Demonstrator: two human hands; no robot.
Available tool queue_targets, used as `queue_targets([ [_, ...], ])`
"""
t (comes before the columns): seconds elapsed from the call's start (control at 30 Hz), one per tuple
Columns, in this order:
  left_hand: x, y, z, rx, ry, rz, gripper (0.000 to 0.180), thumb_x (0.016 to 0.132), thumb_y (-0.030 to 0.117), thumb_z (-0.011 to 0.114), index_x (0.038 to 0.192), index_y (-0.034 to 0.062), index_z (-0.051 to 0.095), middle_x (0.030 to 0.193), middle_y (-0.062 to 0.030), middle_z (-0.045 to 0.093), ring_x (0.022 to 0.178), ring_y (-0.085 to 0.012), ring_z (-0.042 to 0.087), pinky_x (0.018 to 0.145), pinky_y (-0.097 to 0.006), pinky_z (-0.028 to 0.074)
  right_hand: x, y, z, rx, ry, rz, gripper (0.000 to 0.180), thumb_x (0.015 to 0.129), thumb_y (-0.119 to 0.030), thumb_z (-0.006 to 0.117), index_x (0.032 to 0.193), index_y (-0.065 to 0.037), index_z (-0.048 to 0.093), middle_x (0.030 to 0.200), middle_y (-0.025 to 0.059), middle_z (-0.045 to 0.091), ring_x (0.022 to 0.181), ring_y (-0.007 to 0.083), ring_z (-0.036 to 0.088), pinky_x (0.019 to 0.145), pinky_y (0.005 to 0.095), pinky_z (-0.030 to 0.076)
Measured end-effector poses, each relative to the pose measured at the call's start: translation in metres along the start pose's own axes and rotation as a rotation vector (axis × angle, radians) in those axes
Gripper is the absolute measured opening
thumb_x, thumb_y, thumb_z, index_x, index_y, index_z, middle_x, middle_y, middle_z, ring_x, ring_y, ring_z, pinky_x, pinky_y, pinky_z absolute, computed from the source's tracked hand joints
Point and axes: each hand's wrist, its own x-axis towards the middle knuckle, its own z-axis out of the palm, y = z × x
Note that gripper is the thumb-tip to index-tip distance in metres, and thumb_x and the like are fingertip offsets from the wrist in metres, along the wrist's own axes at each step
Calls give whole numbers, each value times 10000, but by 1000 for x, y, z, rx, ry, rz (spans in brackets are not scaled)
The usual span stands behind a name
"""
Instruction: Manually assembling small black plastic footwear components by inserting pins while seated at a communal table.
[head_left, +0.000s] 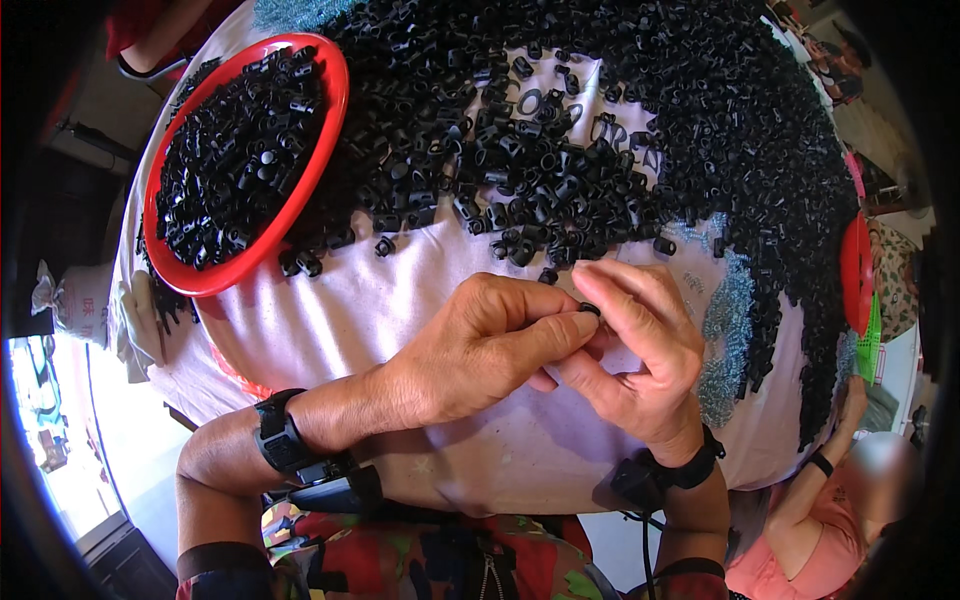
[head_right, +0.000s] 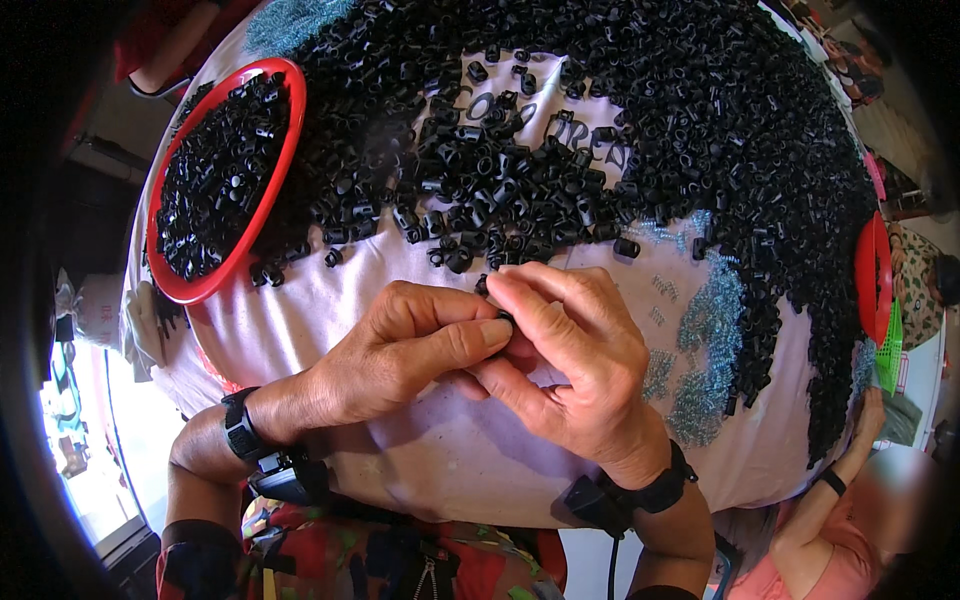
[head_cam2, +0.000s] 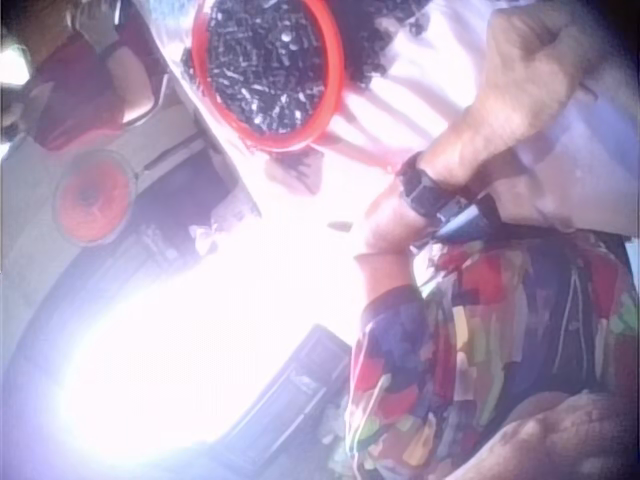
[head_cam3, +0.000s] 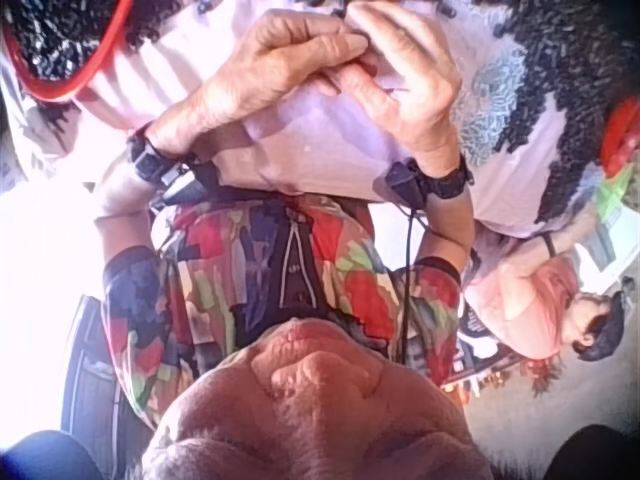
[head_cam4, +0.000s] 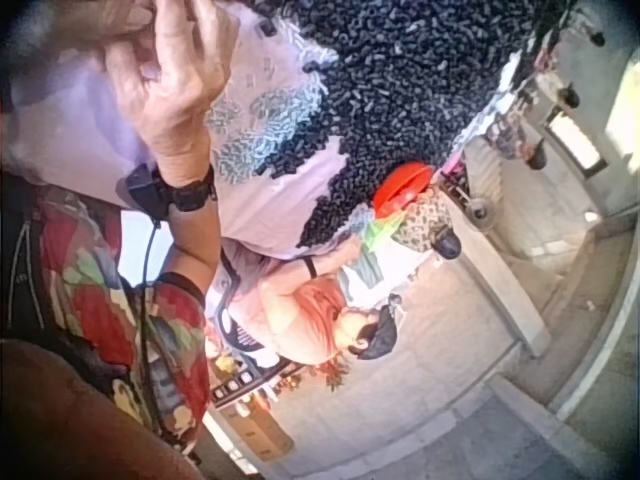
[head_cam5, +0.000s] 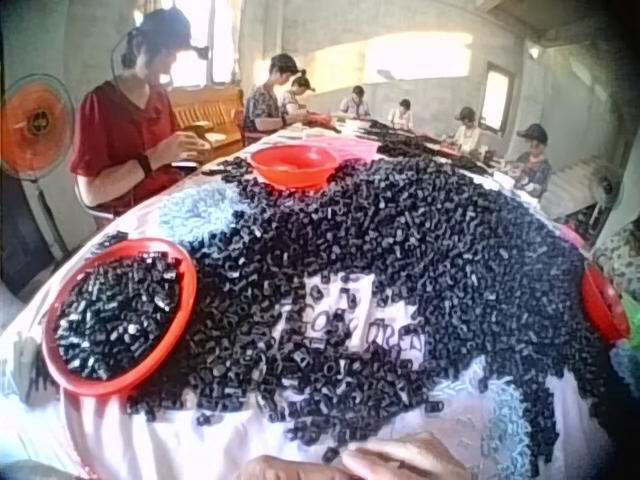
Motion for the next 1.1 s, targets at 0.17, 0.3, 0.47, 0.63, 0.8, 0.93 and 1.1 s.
queue_targets([
  [0.17, 0, 2, -1, 30, -14, -63, 342, 1100, 266, 562, 1243, -4, 716, 1095, -63, 753, 959, -102, 687, 791, -250, 579, 2, 0, -1, 12, -29, 11, 579, 683, -27, 884, 1237, -11, 718, 1124, 149, 712, 936, 288, 687, 790, 363, 568],
  [0.3, 1, 0, -2, -62, -25, -61, 328, 1103, 258, 544, 1208, -10, 702, 1035, -61, 734, 930, -101, 676, 786, -263, 586, 2, 2, -1, -22, -21, -20, 527, 705, -42, 875, 1207, 1, 721, 1106, 150, 717, 924, 291, 687, 783, 368, 565],
  [0.47, 1, -3, -5, -47, -85, -76, 313, 1110, 236, 508, 1103, -14, 696, 977, -47, 711, 930, -92, 661, 800, -279, 595, 0, 5, -4, -54, -56, -45, 473, 733, -72, 869, 1169, 28, 712, 1068, 155, 722, 854, 298, 689, 761, 377, 566],
  [0.63, -1, -1, -2, -35, -58, -72, 322, 1109, 227, 504, 1044, -22, 697, 940, -43, 702, 917, -84, 656, 780, -269, 591, -1, 5, -2, -50, -65, -34, 470, 742, -68, 857, 1173, 32, 697, 1059, 159, 719, 830, 301, 689, 727, 375, 569],
  [0.8, -2, -1, -2, -62, -23, -82, 314, 1112, 218, 517, 1112, -45, 690, 987, -59, 708, 913, -96, 664, 789, -273, 602, 0, 5, 2, -98, -65, -47, 486, 742, -44, 834, 1194, 44, 679, 1058, 166, 717, 826, 307, 689, 716, 380, 572],
  [0.93, -2, -3, 1, -94, 30, -39, 319, 1109, 231, 531, 1132, -30, 711, 968, -45, 714, 888, -82, 649, 766, -263, 588, 1, 5, 1, -138, -59, -69, 480, 735, -16, 817, 1187, 59, 674, 1063, 168, 715, 837, 314, 693, 730, 380, 576],
  [1.1, 1, -2, 2, -57, 1, 4, 320, 1110, 242, 540, 1198, -24, 695, 1016, -44, 717, 909, -77, 652, 786, -259, 581, 1, 5, -1, -147, 5, -106, 483, 727, -3, 819, 1187, 46, 680, 1075, 165, 715, 866, 316, 695, 756, 381, 579],
])
